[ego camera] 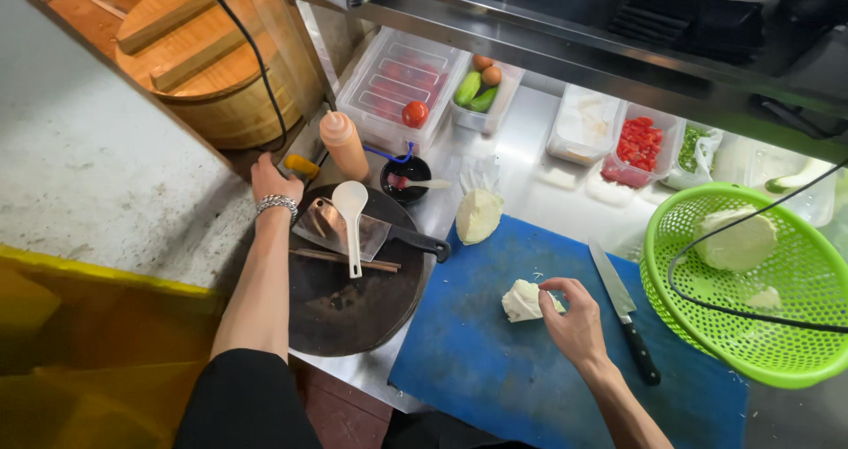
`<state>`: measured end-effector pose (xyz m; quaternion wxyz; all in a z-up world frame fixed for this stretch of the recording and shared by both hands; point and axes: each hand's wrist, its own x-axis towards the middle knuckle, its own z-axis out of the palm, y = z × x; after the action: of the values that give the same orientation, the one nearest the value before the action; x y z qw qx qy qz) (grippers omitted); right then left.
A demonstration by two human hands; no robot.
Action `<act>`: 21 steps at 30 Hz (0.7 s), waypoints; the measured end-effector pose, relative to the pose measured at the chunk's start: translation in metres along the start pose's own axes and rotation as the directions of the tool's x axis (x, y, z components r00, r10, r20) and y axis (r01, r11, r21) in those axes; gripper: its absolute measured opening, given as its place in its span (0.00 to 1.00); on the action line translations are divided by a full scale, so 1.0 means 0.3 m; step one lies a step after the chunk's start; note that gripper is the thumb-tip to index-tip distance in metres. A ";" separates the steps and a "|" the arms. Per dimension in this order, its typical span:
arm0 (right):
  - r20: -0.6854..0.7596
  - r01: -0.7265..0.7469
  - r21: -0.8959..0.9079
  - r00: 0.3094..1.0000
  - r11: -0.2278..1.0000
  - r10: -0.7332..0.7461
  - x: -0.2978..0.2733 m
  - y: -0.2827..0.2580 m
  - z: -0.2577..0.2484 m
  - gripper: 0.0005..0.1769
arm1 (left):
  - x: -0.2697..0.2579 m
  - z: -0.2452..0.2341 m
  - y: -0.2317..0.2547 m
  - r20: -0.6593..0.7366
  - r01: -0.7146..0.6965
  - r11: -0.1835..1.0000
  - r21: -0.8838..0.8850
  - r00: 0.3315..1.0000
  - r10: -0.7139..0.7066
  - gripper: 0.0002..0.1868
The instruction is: The person uses a knife to shred cabbage on a blue cutting board. They repeatedly slice the cabbage into thin strips and transfer the shredded pieces into a green colander. The person handles the cabbage and knife throughout the clip.
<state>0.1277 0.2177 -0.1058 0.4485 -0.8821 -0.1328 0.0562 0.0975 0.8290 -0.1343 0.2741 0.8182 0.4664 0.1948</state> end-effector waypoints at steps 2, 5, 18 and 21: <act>0.022 -0.048 0.004 0.999 0.999 0.048 0.001 0.010 -0.023 0.08 | 0.114 0.095 -0.082 0.097 -0.044 0.977 0.211 0.995 0.023 0.32; 0.022 -0.097 0.015 0.995 0.995 0.096 0.017 0.025 -0.050 0.09 | 0.177 0.163 -0.170 0.102 0.036 0.972 0.233 0.993 -0.061 0.28; 0.029 -0.164 0.048 0.986 0.985 0.162 0.127 -0.215 -0.144 0.16 | -0.299 -0.680 0.554 0.148 -0.080 0.948 0.309 0.988 0.036 0.03; 0.027 -0.150 0.082 0.989 0.985 0.148 0.091 -0.234 -0.141 0.15 | -0.578 -0.863 0.699 -0.089 -0.407 0.871 0.275 0.891 0.444 0.10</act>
<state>0.1500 0.2320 -0.0238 0.4782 -0.8693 -0.0687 0.1045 0.0016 0.6602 0.1872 0.0838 0.9117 0.3141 0.2511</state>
